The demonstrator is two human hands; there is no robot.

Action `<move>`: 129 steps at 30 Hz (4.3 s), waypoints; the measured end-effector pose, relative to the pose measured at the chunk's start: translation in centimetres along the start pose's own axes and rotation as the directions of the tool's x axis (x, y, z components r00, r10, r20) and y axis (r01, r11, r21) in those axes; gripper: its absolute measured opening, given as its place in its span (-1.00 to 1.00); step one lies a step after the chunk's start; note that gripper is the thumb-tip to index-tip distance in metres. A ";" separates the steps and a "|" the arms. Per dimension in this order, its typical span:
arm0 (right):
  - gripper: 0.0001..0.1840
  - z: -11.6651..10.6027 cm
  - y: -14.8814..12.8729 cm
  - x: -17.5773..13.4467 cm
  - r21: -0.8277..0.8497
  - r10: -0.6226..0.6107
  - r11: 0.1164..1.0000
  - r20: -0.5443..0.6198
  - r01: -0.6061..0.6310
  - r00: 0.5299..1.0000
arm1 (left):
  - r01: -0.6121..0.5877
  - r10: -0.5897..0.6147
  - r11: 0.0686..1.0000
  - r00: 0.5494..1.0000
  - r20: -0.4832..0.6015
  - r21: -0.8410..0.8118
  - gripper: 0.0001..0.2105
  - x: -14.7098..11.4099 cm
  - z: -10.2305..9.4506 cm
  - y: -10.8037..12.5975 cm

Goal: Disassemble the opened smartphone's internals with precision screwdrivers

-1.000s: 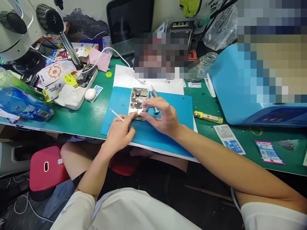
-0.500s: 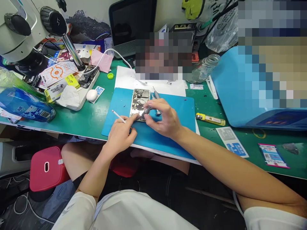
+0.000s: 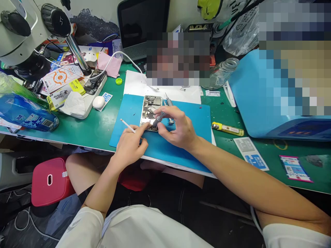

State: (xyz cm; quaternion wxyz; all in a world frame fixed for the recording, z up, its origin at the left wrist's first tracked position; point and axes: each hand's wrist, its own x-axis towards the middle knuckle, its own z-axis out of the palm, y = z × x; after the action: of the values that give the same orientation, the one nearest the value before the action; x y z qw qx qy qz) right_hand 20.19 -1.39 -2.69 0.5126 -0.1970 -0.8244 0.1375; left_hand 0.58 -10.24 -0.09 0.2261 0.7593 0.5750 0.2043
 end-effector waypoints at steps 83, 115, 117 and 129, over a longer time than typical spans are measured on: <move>-0.50 -0.4 -0.3 -0.4 -0.010 0.175 0.984 -0.071 -0.176 0.982 | -0.035 0.035 0.999 0.999 -0.016 -0.001 -0.44 0.0 0.4 -0.3; -0.45 -0.3 0.0 -0.1 0.005 0.170 0.985 -0.138 -0.171 0.976 | -0.038 0.038 0.999 0.999 -0.035 0.009 -0.45 -0.1 0.2 -0.3; -0.45 -0.3 -0.1 0.0 0.004 0.160 0.987 -0.142 -0.161 0.977 | -0.043 0.043 0.999 0.998 -0.041 -0.008 -0.45 -0.2 0.1 -0.3; -0.42 -0.2 0.0 0.3 0.025 0.159 0.987 -0.152 -0.158 0.975 | -0.171 0.055 0.921 0.946 -0.319 -0.349 -0.62 -2.6 -0.9 -1.6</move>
State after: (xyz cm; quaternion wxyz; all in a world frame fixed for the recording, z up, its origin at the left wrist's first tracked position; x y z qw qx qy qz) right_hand 20.23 -1.20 -2.40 0.5630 -0.2689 -0.7633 0.1674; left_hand -1.83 -12.26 -0.39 0.2629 0.6944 0.5082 0.4363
